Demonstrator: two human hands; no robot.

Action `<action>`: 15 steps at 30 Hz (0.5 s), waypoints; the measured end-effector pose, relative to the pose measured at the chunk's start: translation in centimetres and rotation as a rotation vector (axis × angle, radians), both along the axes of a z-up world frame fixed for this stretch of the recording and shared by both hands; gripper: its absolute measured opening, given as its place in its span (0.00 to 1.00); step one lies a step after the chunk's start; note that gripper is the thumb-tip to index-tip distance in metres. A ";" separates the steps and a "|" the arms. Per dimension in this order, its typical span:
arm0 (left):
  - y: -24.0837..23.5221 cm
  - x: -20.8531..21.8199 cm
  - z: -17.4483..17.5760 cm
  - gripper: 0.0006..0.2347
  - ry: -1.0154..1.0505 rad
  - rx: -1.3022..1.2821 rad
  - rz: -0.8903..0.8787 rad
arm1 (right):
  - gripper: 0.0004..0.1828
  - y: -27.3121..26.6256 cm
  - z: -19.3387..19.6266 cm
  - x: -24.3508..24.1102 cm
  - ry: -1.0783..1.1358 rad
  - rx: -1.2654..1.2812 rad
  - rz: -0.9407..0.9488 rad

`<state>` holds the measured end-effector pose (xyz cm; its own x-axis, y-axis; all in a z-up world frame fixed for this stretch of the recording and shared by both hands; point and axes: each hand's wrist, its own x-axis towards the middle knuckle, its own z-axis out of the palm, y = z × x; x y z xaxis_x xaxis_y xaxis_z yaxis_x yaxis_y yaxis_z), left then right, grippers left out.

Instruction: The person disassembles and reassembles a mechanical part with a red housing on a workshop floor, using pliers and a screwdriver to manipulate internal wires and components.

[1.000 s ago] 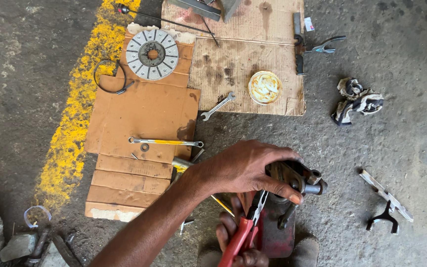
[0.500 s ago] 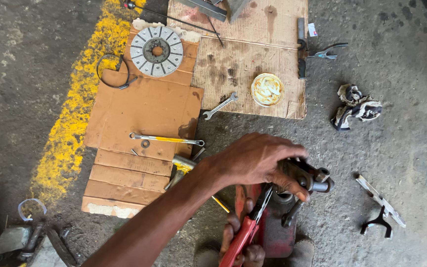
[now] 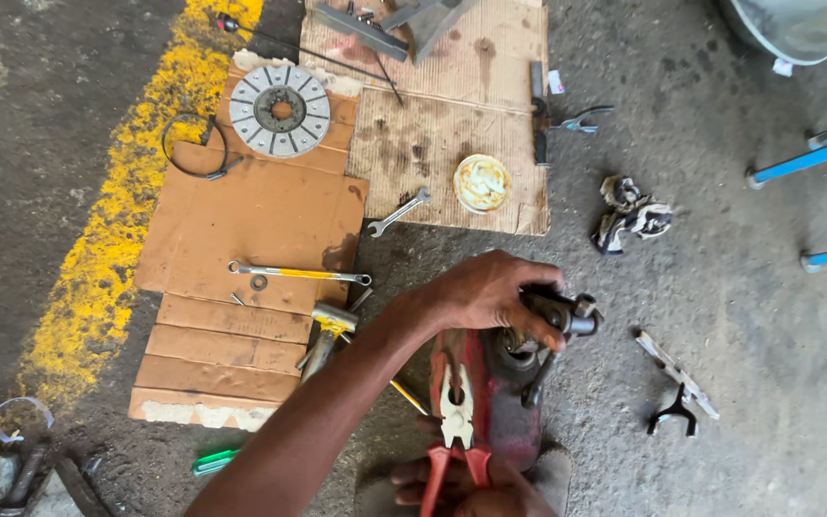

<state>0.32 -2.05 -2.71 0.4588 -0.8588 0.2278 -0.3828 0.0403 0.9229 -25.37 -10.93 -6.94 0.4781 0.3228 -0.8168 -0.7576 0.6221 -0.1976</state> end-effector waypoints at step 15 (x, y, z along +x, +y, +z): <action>-5.2 1.3 -2.6 0.34 -0.198 0.081 0.277 | 0.39 -9.1 6.3 1.4 -0.249 -1.304 -0.224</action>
